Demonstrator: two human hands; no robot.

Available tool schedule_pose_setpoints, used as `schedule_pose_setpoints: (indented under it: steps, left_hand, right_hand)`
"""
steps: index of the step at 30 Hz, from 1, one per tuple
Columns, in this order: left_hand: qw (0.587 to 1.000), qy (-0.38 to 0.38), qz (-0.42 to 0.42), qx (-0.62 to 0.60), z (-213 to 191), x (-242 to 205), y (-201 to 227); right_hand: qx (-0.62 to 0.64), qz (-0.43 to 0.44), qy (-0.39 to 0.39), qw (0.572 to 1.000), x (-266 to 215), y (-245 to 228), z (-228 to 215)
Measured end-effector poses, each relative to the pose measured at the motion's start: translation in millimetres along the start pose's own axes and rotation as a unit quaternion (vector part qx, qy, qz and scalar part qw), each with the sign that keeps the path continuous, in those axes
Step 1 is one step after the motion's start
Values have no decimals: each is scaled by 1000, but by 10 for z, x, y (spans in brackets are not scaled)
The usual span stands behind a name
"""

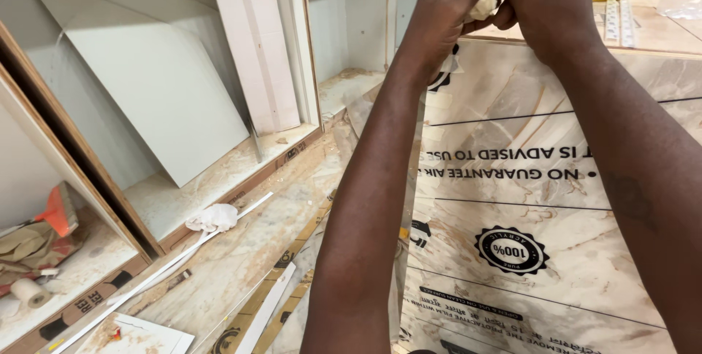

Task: The person peels a protective film off a large, marble-patterned sheet of plywood. They start at the bottom corner and pull the film upwards along the edge, smoothing it as they go. The person continues to remove the film from the vertical edge of the sheet.

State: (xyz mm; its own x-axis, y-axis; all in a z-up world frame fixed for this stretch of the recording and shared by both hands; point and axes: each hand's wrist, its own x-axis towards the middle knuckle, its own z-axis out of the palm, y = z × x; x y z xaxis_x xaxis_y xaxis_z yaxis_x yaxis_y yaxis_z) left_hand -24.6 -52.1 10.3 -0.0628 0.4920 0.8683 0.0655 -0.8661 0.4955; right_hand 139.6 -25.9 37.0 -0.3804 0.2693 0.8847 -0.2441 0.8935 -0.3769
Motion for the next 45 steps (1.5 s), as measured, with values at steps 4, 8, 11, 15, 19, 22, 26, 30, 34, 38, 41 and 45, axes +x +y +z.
schedule_pose_setpoints:
  steps: [4,8,11,15,19,22,26,30,34,38,41,45]
  left_hand:
    - [996,49,0,78,-114,-176,187]
    - [986,149,-38,60,-314,-343,225]
    - [976,185,-105,41,-345,-551,179]
    - [992,116,-54,1,103,-860,93]
    - [994,31,-77,-72,371,-981,266]
    - [996,42,-63,48,349,-996,396]
    - [909,156,5,386,298,-1028,345]
    - [835,173,154,500,325,-1110,118]
    - [822,205,157,508,346,-1160,-105]
    - [798,192,195,537,291,-1156,-225]
    - [771,148,213,581,228,-1118,-255]
    - [782,186,204,559,183,-1076,-261]
  right_hand:
    - [6,-3,-22,1000,-55,-157,51]
    - [-373,-241,-40,895,-344,-290,107]
    - [-390,-229,-53,890,-577,-396,104]
    - [-333,-253,-73,905,-774,-517,235]
    - [-372,-213,-61,901,-912,-334,183]
    - [-379,-178,-18,908,-926,-201,-19]
    - [-377,-212,25,901,-834,-171,-191]
    - [-421,-231,49,876,-751,-179,-201]
    - [-469,-217,42,855,-699,-164,-104]
    - [-486,-242,65,837,-750,-174,-71]
    - [-479,-243,60,841,-758,-162,-83]
    - [-471,-253,58,843,-777,-130,-116]
